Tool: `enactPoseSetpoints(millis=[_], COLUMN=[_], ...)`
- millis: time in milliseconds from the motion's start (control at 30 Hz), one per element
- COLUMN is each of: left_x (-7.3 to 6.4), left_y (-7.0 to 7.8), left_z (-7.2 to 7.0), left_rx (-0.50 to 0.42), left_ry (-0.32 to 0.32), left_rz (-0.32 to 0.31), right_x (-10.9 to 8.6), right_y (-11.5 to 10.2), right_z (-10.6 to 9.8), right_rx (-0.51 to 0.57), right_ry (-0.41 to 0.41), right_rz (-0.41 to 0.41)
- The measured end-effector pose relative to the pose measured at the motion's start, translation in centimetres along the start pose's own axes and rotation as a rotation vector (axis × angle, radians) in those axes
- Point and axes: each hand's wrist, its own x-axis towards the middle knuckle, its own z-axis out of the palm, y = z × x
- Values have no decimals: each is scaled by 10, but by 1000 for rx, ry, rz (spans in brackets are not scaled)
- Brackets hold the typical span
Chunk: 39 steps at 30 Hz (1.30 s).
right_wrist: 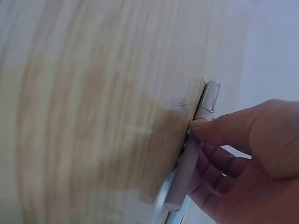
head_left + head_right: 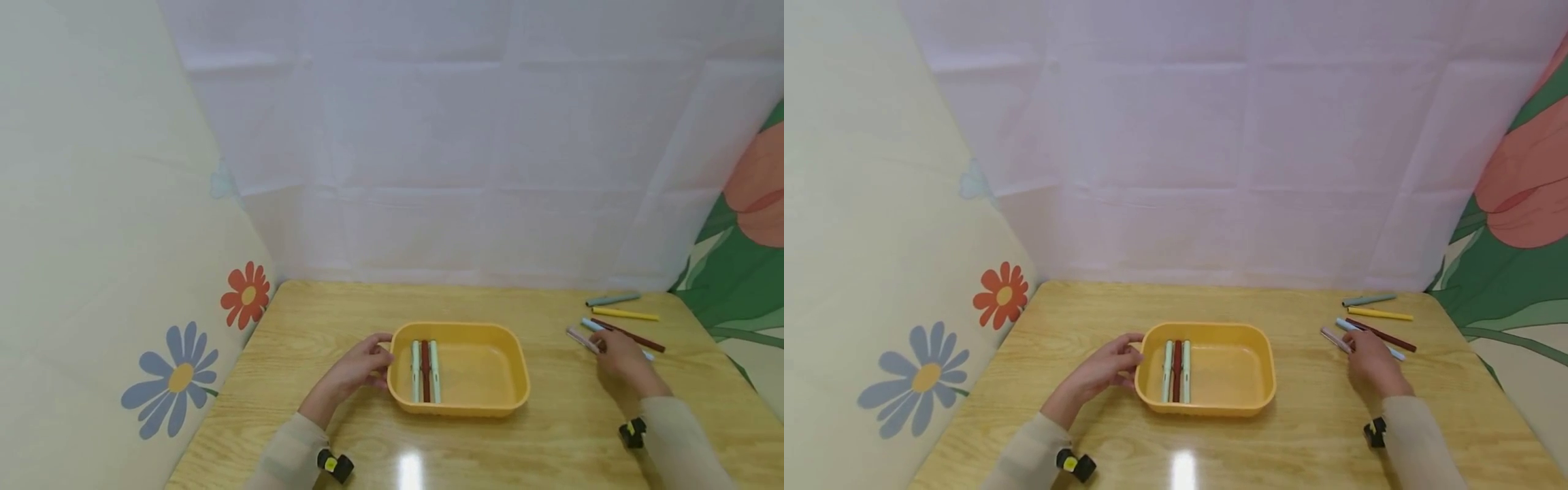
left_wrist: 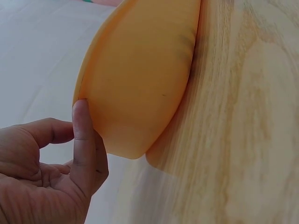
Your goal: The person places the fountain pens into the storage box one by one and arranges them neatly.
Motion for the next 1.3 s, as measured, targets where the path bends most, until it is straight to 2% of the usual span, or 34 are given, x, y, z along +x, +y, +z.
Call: enactPoseSetpoints(millis=[167, 367, 467, 600, 700, 900, 1033, 1300], left_x=[2, 2, 1, 2, 3, 0, 0, 0], left_y=[1, -2, -3, -4, -3, -1, -2, -3], left_z=[0, 2, 2, 2, 2, 0, 0, 0], left_rx=[-1, -11, -15, -21, -29, -24, -23, -18], left_ry=[-2, -5, -7, -1, 5, 12, 13, 7], left_rz=[-2, -6, -10, -10, -6, 1, -1, 11], right_x=[1, -7, -14, -21, -22, -21, -21, -24], right_y=[-2, -3, -6, -12, -17, -24, -30, -52], right_z=[0, 1, 0, -1, -2, 9, 16, 16], right_rx=[27, 111, 276, 600, 777, 1029, 1090, 1150], right_ry=[-47, -29, -37, -87, -113, -174, -196, -226], right_rz=[48, 9, 4, 8, 9, -29, -56, -78])
